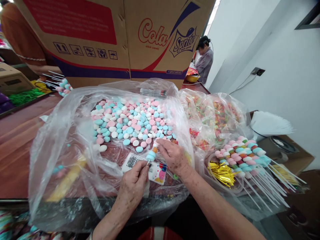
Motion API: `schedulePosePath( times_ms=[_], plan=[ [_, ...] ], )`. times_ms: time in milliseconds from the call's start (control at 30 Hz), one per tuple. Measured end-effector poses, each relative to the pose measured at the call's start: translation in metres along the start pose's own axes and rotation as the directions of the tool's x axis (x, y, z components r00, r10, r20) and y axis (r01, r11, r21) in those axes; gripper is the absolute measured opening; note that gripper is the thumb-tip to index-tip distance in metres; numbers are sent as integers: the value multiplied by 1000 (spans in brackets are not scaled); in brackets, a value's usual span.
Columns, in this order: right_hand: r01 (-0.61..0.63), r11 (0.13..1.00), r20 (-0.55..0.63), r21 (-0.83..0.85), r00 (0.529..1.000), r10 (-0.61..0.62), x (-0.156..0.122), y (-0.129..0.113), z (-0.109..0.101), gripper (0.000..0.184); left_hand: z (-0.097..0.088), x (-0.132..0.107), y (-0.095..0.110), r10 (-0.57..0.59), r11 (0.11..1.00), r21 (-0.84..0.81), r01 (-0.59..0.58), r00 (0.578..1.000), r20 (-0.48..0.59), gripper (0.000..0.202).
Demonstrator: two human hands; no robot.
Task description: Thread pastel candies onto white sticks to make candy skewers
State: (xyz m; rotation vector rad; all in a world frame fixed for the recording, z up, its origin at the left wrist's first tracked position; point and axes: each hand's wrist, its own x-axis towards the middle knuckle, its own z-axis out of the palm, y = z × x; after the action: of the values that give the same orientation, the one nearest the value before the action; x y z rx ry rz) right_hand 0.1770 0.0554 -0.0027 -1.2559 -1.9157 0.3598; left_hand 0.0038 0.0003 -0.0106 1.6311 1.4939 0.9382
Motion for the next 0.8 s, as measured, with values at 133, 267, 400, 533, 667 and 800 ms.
schedulePosePath(
  times_ms=[133,267,400,533,667,800],
  plan=[
    [-42,999,111,30,993,39,-5,-10,-1,35,0,1,1,-6,1000,4,6,1000,11,27],
    [-47,995,231,83,973,27,-8,-13,-8,39,0,1,1,-10,1000,-16,10,1000,7,26],
    [-182,980,214,80,963,161,-1,-6,-39,37,-1,0,0,-46,997,-54,46,999,8,28],
    [-176,937,247,-301,935,255,5,5,-70,31,-1,-1,-2,-56,996,-64,57,998,8,28],
    [78,877,503,-475,841,198,-3,9,-71,23,-2,0,-2,-39,998,-49,40,999,20,28],
    [118,837,525,-535,823,219,-13,7,-58,23,-2,0,-2,-34,999,-41,35,999,15,27]
  ],
)
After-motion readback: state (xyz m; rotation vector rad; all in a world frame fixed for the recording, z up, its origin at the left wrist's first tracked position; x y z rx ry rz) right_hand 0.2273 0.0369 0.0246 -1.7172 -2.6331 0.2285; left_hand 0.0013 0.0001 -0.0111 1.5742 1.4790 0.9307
